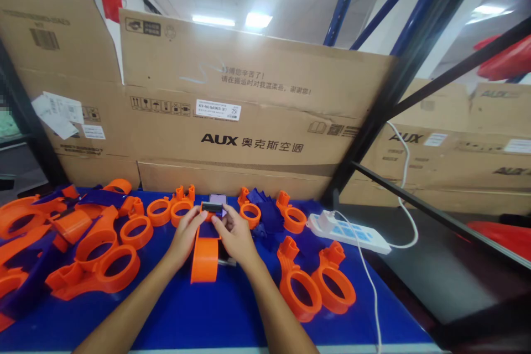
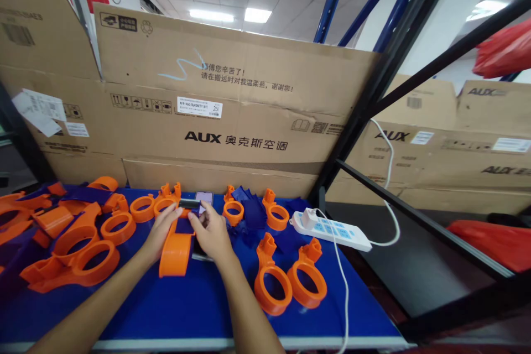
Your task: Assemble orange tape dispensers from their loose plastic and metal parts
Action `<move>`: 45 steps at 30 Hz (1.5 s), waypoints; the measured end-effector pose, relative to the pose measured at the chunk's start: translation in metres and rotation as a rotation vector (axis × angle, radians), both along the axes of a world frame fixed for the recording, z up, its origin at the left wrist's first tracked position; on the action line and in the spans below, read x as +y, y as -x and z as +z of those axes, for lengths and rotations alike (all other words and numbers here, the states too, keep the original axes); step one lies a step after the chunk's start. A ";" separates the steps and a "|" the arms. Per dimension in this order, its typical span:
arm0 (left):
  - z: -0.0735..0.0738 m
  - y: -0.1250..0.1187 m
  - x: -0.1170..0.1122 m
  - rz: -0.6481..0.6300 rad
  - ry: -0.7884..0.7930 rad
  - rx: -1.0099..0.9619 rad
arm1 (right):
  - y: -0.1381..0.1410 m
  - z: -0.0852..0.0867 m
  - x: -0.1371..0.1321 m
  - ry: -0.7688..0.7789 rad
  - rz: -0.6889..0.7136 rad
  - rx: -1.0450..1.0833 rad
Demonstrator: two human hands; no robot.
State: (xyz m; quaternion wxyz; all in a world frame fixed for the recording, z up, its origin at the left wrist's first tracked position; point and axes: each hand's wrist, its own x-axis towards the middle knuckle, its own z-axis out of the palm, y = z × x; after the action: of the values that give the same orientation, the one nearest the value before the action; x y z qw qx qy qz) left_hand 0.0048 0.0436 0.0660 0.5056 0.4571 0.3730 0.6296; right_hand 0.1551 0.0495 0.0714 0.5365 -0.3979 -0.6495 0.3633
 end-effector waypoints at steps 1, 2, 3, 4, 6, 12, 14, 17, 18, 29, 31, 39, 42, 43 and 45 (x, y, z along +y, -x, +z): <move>-0.001 0.003 0.009 0.019 -0.005 0.002 | 0.000 -0.004 0.008 -0.017 -0.016 -0.040; -0.002 0.004 0.015 0.026 -0.006 0.004 | 0.000 -0.009 0.014 -0.033 -0.031 -0.064; -0.004 0.005 0.018 0.026 -0.001 0.003 | -0.001 -0.014 0.017 -0.048 -0.036 -0.080; -0.007 0.005 0.020 0.028 0.008 0.000 | -0.003 -0.018 0.018 -0.063 -0.043 -0.096; -0.015 0.002 0.017 0.026 0.030 -0.009 | -0.006 -0.026 0.014 -0.091 -0.053 -0.137; -0.024 -0.005 0.007 -0.073 0.133 -0.126 | -0.010 -0.029 0.003 -0.075 -0.030 -0.171; -0.022 -0.004 0.007 -0.059 0.168 -0.187 | -0.010 -0.027 0.003 -0.035 0.016 -0.124; -0.020 -0.002 0.007 -0.026 0.193 -0.252 | -0.007 -0.027 0.005 0.022 0.055 -0.039; -0.020 -0.002 0.007 -0.020 0.189 -0.259 | -0.007 -0.027 0.006 0.040 0.054 -0.019; -0.025 0.003 0.004 0.020 0.077 -0.029 | -0.011 -0.023 -0.002 0.179 0.201 -0.071; -0.024 0.004 0.004 0.004 0.072 -0.023 | -0.011 -0.019 -0.004 0.191 0.233 -0.051; -0.020 0.009 0.003 -0.083 0.087 -0.056 | -0.013 -0.009 -0.008 0.231 0.292 -0.054; -0.018 0.011 0.003 -0.090 0.089 -0.062 | -0.014 -0.011 -0.008 0.225 0.302 -0.056; -0.018 0.011 0.003 -0.084 0.090 -0.069 | -0.014 -0.012 -0.008 0.233 0.307 -0.054; -0.015 0.012 0.001 -0.067 0.094 -0.099 | -0.015 -0.014 -0.007 0.249 0.304 -0.045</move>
State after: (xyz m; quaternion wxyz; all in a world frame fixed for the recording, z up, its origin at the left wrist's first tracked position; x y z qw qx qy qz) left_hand -0.0068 0.0444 0.0507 0.5651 0.4135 0.3613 0.6157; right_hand 0.1696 0.0425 0.0576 0.4073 -0.3665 -0.6641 0.5086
